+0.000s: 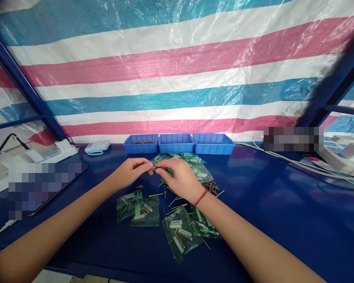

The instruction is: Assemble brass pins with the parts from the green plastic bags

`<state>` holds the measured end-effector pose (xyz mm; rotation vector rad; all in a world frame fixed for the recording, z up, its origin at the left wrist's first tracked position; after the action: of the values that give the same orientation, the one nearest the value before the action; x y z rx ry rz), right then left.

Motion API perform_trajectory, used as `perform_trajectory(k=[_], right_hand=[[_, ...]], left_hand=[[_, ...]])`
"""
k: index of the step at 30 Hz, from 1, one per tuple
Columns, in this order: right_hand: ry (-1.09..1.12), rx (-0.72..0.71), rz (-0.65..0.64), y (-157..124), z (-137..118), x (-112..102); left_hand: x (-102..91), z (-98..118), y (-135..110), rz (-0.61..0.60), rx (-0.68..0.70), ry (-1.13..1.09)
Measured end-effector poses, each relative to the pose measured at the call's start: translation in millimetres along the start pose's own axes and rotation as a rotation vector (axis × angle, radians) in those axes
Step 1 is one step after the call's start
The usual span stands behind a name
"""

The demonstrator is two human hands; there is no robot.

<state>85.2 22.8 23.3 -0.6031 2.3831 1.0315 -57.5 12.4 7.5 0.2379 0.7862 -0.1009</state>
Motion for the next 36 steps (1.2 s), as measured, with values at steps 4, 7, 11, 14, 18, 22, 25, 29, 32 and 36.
perform_trajectory(k=[4,7,11,14,18,22,25,29,32,36], right_hand=[[-0.003,-0.001,0.042,0,1,-2],[-0.013,-0.026,0.071,0,0,-3],[-0.03,-0.057,0.101,-2,-2,-5],[-0.027,-0.055,0.115,-3,-2,-5],[0.024,-0.014,0.139,-3,0,-5],[0.071,0.025,0.163,-3,1,-5],[0.066,0.008,0.187,-4,0,-7],[0.055,-0.032,0.205,-5,-3,-10],[0.054,-0.097,0.222,-6,-11,-11],[0.032,-0.19,0.262,-8,-25,-14]], left_hand=[[2.2,2,0,-0.009,0.021,-0.031],[2.4,2,0,0.003,0.029,-0.037],[2.7,2,0,0.007,0.037,-0.055],[3.1,3,0,0.003,0.052,-0.039],[1.7,7,-1,0.018,0.082,-0.026],[1.4,11,-1,0.029,0.105,-0.062],[2.9,13,-1,0.028,0.108,-0.102],[4.2,9,-1,0.04,0.055,-0.126],[6.0,6,-1,0.033,0.015,-0.194],[9.6,8,-1,0.008,0.01,-0.3]])
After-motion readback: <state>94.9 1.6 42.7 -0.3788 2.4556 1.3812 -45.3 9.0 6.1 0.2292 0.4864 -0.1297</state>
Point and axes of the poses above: each hand's wrist, its own y-axis towards the middle knuckle, its own x-axis out of the palm, z = x × y, the point moved 7 cm from there along y, towards the middle knuckle, and after that the axes turned 8 degrees about y, right-handed, at the moved point
